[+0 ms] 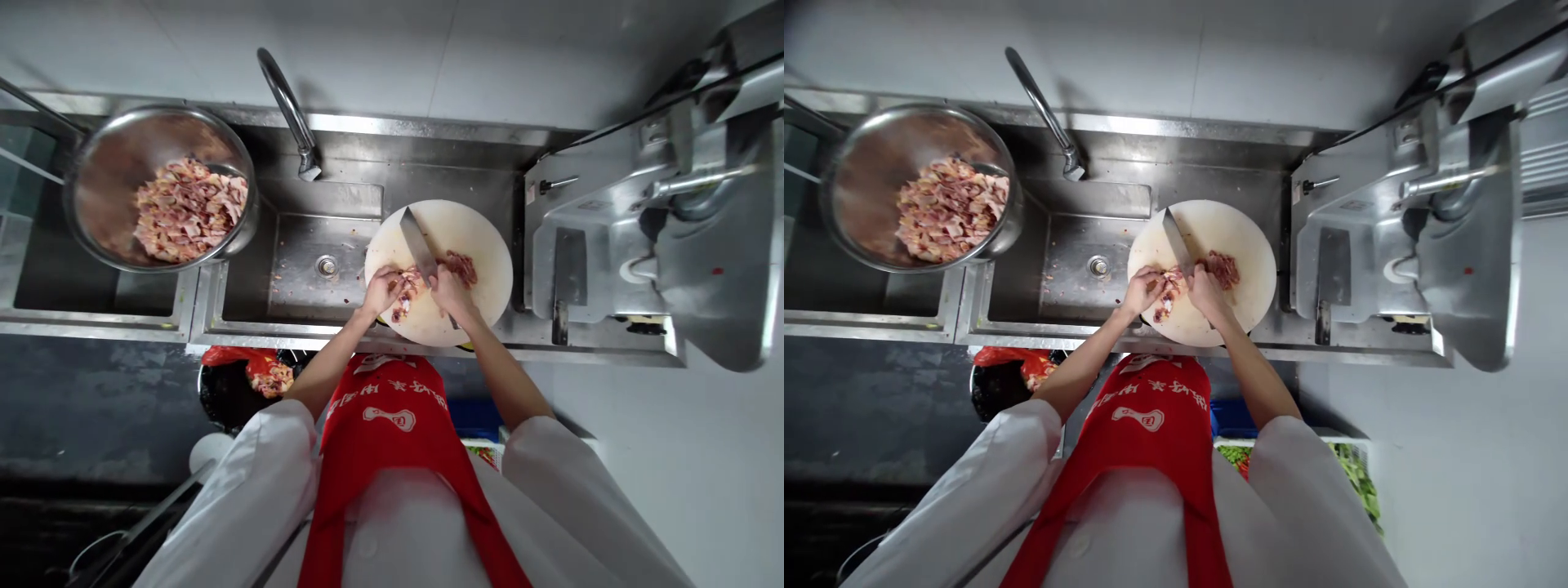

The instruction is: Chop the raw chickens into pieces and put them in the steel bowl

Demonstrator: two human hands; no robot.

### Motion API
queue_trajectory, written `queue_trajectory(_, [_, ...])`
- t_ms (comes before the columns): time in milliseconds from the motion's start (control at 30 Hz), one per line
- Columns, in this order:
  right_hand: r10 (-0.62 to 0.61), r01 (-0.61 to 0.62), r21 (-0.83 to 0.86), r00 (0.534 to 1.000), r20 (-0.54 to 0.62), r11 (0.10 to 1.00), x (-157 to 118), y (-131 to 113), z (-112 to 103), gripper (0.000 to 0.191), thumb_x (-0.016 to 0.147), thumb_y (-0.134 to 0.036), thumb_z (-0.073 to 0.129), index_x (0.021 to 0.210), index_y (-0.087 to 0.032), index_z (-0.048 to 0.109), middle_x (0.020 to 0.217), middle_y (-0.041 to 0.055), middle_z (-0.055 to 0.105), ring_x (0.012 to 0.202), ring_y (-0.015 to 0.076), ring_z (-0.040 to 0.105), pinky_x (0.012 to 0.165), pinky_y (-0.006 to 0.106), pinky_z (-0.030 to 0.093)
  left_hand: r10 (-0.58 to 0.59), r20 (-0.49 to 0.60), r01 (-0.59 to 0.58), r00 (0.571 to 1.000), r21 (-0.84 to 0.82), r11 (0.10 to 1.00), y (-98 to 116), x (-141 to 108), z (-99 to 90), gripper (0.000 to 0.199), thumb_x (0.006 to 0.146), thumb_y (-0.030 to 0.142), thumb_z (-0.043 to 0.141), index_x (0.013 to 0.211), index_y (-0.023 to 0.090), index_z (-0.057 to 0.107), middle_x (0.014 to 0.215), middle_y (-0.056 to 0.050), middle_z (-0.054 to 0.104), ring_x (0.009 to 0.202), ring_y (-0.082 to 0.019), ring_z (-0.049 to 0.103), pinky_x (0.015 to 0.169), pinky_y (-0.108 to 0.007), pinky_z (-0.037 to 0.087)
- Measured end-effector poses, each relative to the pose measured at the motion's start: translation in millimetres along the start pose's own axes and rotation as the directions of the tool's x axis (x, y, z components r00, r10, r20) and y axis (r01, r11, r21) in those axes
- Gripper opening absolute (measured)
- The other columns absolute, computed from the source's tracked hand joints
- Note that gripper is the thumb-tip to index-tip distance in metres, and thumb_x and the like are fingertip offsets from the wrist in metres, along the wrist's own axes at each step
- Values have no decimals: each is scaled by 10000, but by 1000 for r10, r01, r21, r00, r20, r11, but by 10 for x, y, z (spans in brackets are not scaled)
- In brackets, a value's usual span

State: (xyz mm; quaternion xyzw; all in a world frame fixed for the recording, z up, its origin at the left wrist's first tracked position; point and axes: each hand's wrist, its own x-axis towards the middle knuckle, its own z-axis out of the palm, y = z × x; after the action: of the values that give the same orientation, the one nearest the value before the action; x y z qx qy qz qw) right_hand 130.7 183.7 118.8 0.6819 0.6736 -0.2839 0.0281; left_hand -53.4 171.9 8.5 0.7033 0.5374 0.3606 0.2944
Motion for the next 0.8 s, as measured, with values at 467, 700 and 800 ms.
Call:
queue_trajectory(467, [8,-8,-18,1000,2,1000,183,-254,507,298,1018,-248,363,1196,-99,550,1064,196,695,974,251,662,793,301,450,3,-60,-1,998,20,1000,-40,-55,213,227,975,315,499,1042,170,661,1139,-111,646,1108,-230,572,992,-411,465])
queue_trajectory(700, [-31,31,55,999,-10,998,799,-231,243,283,989,-259,437,1199,-120,568,1142,159,689,1004,224,641,839,285,462,50,134,-66,990,123,990,-80,-202,39,217,957,302,500,953,187,684,979,-101,646,1012,-251,559,927,-416,458])
queue_trajectory(800, [-11,15,51,997,-77,999,775,-183,121,310,999,-275,400,1221,-132,562,1091,160,699,959,247,646,835,316,466,7,83,-16,997,107,994,-41,-420,-53,196,957,300,507,945,191,671,992,-92,641,1005,-236,563,934,-409,462])
